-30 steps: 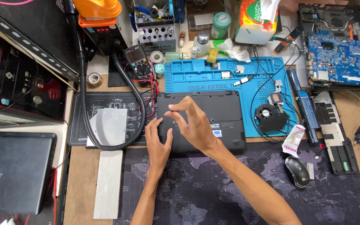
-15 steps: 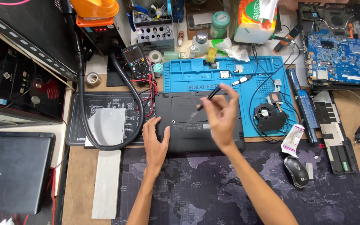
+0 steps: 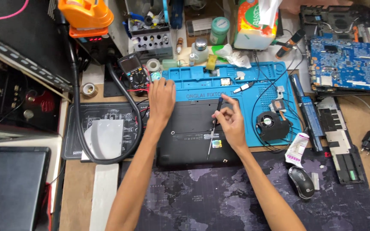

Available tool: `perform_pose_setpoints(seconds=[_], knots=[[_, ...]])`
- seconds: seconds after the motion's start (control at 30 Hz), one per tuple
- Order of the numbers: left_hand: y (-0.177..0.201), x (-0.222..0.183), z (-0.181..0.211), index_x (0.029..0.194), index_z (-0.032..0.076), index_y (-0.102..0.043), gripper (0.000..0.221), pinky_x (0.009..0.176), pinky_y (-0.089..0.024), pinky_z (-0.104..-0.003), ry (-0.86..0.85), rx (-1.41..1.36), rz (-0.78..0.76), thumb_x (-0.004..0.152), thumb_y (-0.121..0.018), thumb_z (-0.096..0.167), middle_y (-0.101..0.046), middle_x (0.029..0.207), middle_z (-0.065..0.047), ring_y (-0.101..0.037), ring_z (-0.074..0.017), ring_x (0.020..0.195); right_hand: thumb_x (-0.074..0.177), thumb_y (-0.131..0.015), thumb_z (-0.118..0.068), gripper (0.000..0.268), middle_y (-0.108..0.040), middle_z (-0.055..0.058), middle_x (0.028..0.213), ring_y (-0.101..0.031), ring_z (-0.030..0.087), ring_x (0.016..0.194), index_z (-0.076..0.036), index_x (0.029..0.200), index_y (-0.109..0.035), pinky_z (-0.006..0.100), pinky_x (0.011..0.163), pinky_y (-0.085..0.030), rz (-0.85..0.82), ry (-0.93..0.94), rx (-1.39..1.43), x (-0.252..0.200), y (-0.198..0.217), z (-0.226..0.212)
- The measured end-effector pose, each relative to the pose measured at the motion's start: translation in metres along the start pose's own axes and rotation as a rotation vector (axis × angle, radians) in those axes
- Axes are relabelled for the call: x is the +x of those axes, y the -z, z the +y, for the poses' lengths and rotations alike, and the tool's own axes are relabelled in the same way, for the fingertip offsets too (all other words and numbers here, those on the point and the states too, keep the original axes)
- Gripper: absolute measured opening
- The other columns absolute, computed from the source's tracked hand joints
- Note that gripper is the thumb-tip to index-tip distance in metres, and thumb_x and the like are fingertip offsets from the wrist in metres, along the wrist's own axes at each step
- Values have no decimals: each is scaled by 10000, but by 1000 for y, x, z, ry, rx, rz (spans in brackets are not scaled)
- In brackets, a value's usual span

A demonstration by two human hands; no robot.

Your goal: Assemble a laptop by aligning the back cover, snapping it into place, and securing it with screws using a screwdriver.

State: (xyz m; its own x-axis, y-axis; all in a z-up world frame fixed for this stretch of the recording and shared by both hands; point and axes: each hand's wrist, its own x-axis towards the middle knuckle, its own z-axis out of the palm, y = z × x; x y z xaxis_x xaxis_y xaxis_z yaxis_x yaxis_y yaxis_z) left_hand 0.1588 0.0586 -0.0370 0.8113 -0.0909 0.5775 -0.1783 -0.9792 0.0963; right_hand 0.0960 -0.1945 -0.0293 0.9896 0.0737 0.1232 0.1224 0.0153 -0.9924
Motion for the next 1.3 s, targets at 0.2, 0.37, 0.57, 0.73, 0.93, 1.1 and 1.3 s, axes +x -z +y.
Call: perform_pose_setpoints(seconds=[0.2,0.37,0.57,0.73,0.93,1.1,1.3], knots=[[-80,36,-20,842,75,-685,148,661,-414,-363,-52,88,-13,770,-814,70,-567,811,-76,-543,-241,751,974,-616,-25,544,-673,141,804,-703,187,719,-84,1487,-446,289,716,-593,1,-11,12,-1,-1,-6],[-87,43,-16,720,45,-668,129,648,-421,-370,-23,97,-4,744,-777,-18,-590,774,-101,-545,-263,731,975,-609,-30,535,-679,148,809,-698,192,707,-77,1484,-449,299,711,-596,3,-20,10,1,0,-7],[-89,49,-8,619,91,-642,205,670,-420,-398,-33,138,-55,679,-739,-80,-600,677,-73,-586,-280,677,975,-601,-27,534,-682,149,810,-698,194,705,-70,1484,-445,302,705,-594,-2,-19,1,0,0,-7],[-101,59,-13,589,141,-611,262,651,-374,-389,-75,248,-36,628,-746,-81,-562,606,-39,-566,-245,613,977,-600,-29,531,-681,141,811,-695,184,705,-74,1482,-443,295,704,-592,2,-10,3,0,0,-3],[-64,37,0,810,55,-631,122,784,-445,-439,28,47,-91,767,-743,33,-632,740,-93,-630,-278,698,979,-597,-30,538,-693,165,835,-706,202,698,-72,1486,-420,289,680,-604,43,-18,90,1,2,2],[34,-12,42,886,67,-527,57,739,-435,-486,169,-475,-166,887,-565,111,-603,795,-151,-643,-394,765,1006,-592,-84,571,-690,158,909,-722,196,753,-78,1517,-338,283,706,-626,57,-5,177,0,4,-3],[84,-72,69,911,126,-481,113,877,-437,-466,497,-883,-342,985,-428,193,-539,739,-75,-553,-233,720,1012,-624,-82,556,-706,219,997,-752,283,837,-184,1457,-306,388,817,-645,291,-68,378,-2,2,6]])
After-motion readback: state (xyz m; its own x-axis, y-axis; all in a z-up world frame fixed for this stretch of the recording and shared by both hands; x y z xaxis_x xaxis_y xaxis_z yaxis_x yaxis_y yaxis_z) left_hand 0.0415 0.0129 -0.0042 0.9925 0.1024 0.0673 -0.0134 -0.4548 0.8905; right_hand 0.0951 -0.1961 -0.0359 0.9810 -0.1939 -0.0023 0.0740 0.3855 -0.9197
